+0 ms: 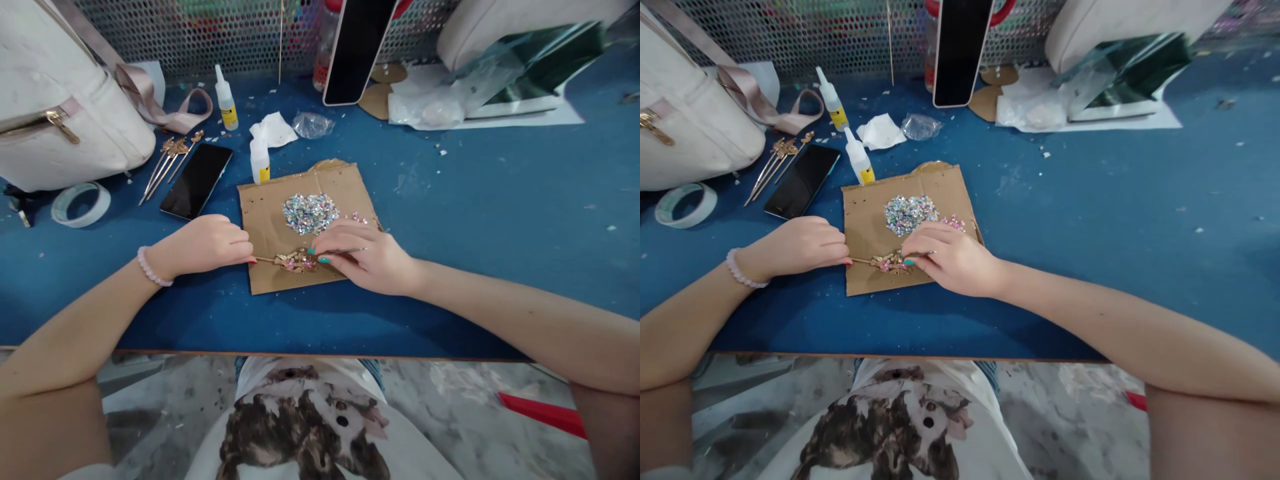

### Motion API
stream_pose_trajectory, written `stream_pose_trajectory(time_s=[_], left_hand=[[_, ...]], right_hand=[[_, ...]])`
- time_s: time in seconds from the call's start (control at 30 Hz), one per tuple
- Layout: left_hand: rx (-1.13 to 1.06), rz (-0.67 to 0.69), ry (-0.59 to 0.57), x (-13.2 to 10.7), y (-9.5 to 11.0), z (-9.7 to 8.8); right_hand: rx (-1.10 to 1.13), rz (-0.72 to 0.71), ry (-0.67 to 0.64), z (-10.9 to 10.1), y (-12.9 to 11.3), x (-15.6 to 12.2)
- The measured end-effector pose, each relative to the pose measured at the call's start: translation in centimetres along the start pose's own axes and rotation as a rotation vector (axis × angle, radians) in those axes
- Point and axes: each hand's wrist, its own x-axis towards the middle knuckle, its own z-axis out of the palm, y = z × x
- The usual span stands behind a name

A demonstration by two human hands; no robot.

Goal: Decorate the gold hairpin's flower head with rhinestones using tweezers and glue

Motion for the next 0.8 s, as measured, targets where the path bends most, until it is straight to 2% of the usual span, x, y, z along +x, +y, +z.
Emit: stream_pose_trajectory(time_s=[0.33, 0.8], left_hand=[[0.035, 0.008, 0.025, 0.01, 0.09, -0.08], [0.063, 0.002, 0.022, -0.09, 0.18, -0.23]], right_hand=[[0.048, 0.082, 0.006, -0.08, 0.52, -0.23], [0.071, 0.111, -0.047, 0.32, 0.73, -0.29]])
